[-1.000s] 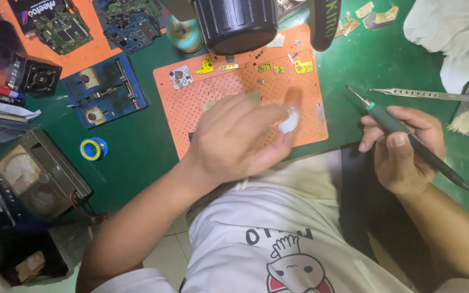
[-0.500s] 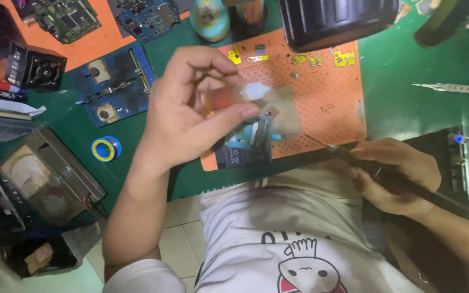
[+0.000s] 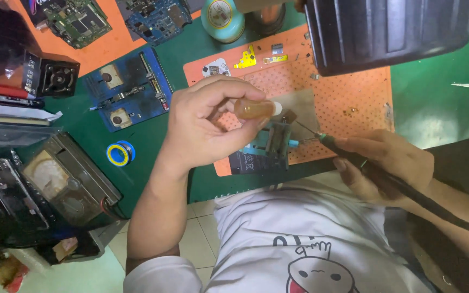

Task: Technician repairing a mobile phone motherboard using a soldering iron, heat gun, and tweezers to replace components.

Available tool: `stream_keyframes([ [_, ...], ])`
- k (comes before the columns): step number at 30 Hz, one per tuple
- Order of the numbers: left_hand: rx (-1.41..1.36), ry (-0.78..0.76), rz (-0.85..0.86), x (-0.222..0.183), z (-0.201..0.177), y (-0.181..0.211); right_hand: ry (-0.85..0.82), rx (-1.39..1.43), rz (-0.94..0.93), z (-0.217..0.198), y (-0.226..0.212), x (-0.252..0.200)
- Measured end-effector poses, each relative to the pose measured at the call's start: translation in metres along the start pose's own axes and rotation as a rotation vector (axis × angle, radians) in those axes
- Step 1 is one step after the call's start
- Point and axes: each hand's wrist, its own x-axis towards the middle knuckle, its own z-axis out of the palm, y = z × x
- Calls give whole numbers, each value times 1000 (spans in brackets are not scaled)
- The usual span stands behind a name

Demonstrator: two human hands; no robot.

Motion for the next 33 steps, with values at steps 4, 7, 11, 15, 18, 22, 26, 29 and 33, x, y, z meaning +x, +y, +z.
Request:
stream_keyframes([
  [4, 32, 4, 107, 2, 4, 1, -5, 39, -113, 1, -6, 9],
  [7, 33, -32, 134, 5, 8, 4, -23, 56, -128, -1, -4, 13],
  [11, 88, -59, 139, 5, 12, 4, -50, 93, -118, -3, -4, 14],
  [15, 104, -61, 163, 7, 13, 7, -64, 102, -148, -5, -2, 17],
  [18, 107, -51, 175, 7, 14, 6, -70, 100, -143, -4, -2, 17],
  [22, 105, -60, 182, 9, 16, 7, -60, 98, -163, -4, -2, 18],
  [26, 87, -78, 196, 9, 17, 8, -52, 111, -181, -2, 0, 18],
  [29, 84, -66, 184, 9, 17, 7, -68, 94, -174, -4, 0, 18],
  [33, 78, -59, 176, 9, 17, 7, -75, 109, -176, -3, 0, 19],
])
